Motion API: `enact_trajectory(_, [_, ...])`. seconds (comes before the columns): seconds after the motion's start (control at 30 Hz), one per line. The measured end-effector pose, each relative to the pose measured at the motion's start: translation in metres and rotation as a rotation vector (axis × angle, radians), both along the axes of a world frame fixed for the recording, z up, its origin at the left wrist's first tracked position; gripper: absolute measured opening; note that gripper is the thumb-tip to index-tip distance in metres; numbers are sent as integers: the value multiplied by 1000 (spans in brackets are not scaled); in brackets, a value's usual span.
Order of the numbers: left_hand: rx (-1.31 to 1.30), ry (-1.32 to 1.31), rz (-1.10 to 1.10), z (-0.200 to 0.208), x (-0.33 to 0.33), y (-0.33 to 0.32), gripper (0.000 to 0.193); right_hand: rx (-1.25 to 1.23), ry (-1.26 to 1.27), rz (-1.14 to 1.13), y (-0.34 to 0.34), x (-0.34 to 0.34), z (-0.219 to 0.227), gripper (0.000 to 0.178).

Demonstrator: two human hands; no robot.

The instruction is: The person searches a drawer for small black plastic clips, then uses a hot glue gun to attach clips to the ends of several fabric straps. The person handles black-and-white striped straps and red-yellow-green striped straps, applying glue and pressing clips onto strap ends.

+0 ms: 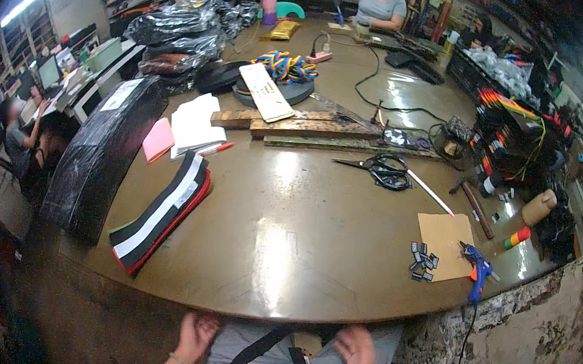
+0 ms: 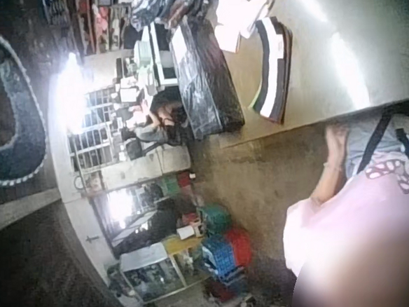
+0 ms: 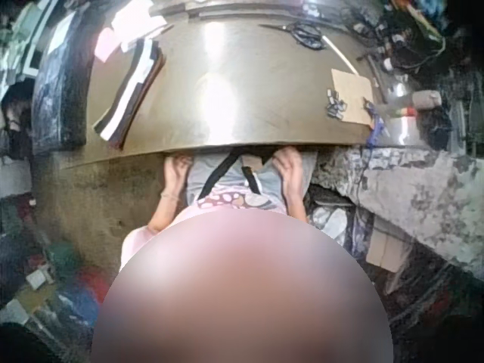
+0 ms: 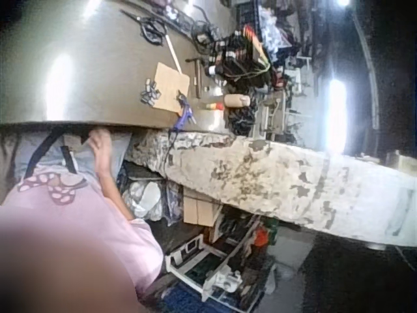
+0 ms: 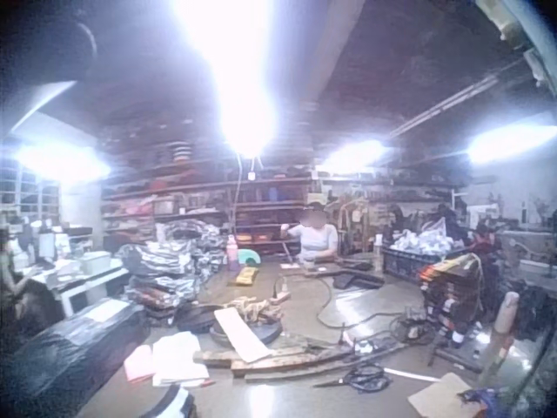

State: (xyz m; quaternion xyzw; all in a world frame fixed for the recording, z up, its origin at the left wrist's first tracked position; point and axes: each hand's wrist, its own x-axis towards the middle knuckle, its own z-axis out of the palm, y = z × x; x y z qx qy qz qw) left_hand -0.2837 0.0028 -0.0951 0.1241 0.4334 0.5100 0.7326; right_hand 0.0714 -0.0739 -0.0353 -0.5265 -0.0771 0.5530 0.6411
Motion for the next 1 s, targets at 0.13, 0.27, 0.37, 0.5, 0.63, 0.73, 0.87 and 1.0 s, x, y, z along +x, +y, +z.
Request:
enact_trajectory(0.13, [-73,-345,633,-28,-48,30,70,123,-557,1213,24,-36,47,36])
enact_trajectory(0.27, [41,-389,669,-16,-50,53,74,829,-635,1356,84,-74,144,56])
enact_trajectory(0.37, [62,-269,705,-6,-42,54,72,1286,57,1265,91,-131,209,69])
enact_trajectory(0.5, [89,-229,757,7,-34,29,78,1500,499,1057,61,-205,241,87])
enact_trajectory(0.63, [16,-147,866,24,-28,-25,88,1173,747,1066,81,-173,219,79])
enact_trajectory(0.73, [-15,-92,877,22,-28,-59,91,878,741,1049,109,-154,171,74])
enact_trajectory(0.87, [-105,-113,830,5,-27,-77,92,315,-390,1383,131,-200,90,32])
enact_trajectory(1.0, [-105,-16,726,-3,-28,-94,89,796,-925,1476,135,-257,45,27])
